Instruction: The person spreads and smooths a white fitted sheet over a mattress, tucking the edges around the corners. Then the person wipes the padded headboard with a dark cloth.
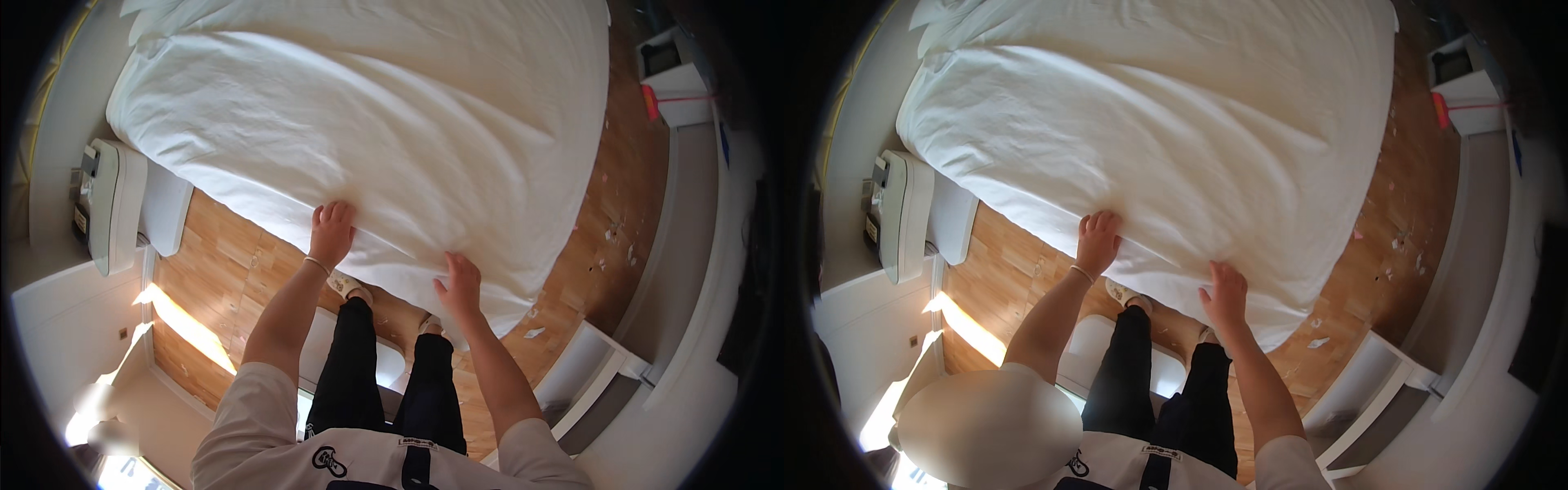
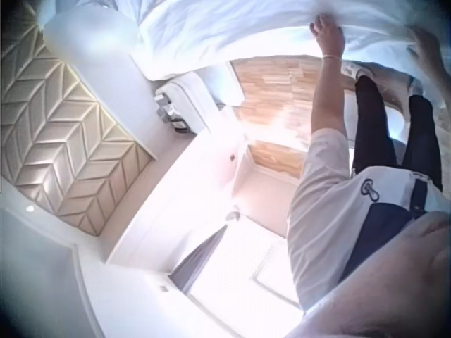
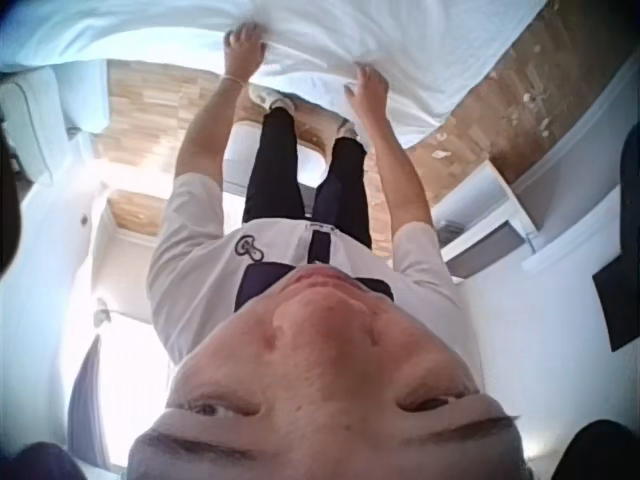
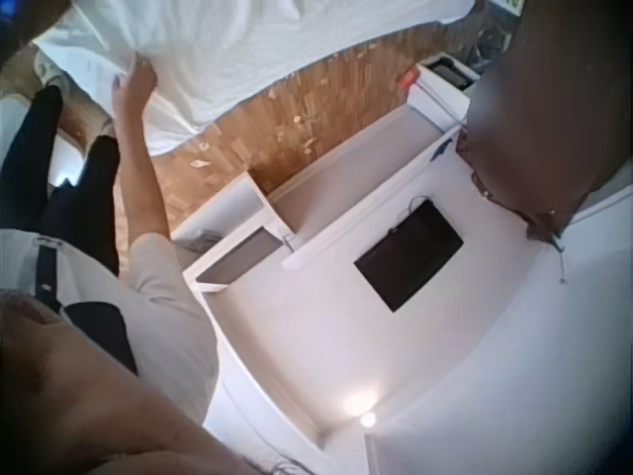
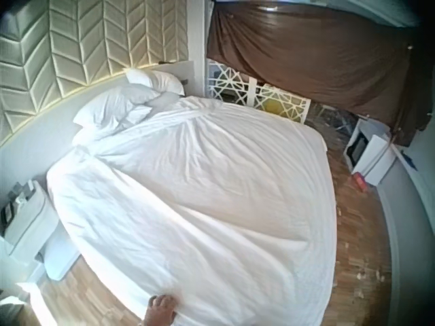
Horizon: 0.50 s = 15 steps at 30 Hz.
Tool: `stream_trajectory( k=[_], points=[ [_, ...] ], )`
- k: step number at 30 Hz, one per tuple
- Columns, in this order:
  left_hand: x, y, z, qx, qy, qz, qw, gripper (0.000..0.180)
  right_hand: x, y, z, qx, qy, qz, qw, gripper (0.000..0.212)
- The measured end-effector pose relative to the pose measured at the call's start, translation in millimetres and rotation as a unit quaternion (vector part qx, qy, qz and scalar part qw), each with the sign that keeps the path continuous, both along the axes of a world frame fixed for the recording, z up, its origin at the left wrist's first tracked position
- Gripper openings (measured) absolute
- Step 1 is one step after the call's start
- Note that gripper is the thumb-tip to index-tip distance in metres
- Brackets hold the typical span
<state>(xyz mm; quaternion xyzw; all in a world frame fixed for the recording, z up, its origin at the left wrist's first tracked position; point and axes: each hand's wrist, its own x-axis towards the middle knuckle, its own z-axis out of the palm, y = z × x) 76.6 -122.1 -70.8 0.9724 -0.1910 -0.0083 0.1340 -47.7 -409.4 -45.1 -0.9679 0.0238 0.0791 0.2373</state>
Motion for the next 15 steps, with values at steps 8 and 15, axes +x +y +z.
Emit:
stream_trajectory(
  k=[8, 15],
  points=[
    [55.3, 103.2, -4.3, -0.094, -0.027, -0.128, 0.987, 0.007, 79.5, 146.0, -35.3, 0.001, -0.054, 0.094, 0.994, 0.021],
    [21.8, 151.5, -4.9, -0.023, 0.185, -0.190, 0.964, 0.020, 77.2, 154.9, -20.5, 0.058, 0.123, 0.181, 0.974, 0.016]
  ],
)
